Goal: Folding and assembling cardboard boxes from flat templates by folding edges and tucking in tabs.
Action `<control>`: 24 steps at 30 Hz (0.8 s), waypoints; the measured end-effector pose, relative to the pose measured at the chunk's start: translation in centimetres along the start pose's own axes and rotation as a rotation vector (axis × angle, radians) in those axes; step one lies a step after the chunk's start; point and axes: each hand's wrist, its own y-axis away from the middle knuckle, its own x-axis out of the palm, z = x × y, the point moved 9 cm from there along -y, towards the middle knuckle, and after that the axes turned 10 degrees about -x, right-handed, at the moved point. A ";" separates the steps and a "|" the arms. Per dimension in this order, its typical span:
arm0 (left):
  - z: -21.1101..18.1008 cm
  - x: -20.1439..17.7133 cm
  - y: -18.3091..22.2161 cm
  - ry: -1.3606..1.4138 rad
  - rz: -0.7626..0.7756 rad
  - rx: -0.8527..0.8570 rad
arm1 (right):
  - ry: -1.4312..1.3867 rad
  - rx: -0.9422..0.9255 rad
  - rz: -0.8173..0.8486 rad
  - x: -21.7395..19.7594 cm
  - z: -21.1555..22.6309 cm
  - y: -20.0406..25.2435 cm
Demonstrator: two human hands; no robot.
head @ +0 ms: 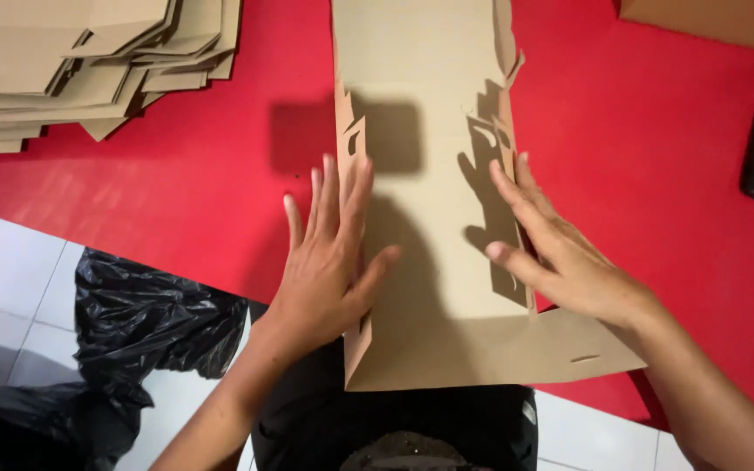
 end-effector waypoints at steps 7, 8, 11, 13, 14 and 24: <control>2.7 -2.1 2.1 0.244 0.027 -0.056 | -0.003 0.272 -0.042 -4.5 -2.8 1.9; 3.0 -2.4 2.5 0.271 0.028 -0.084 | 0.137 0.323 -0.027 -5.3 -3.0 2.2; 3.5 -2.5 3.2 0.284 0.012 -0.037 | 0.765 -0.114 -0.226 -5.3 0.9 3.9; 3.9 -3.0 3.5 0.236 -0.069 -0.039 | 0.902 -0.258 -0.193 -2.8 5.8 4.3; 3.9 -3.5 3.8 0.186 -0.142 -0.026 | 1.042 -0.395 -0.174 -1.2 8.7 4.8; 6.9 -3.0 4.4 0.202 -0.126 -0.150 | 0.657 -0.417 0.260 4.8 6.7 5.1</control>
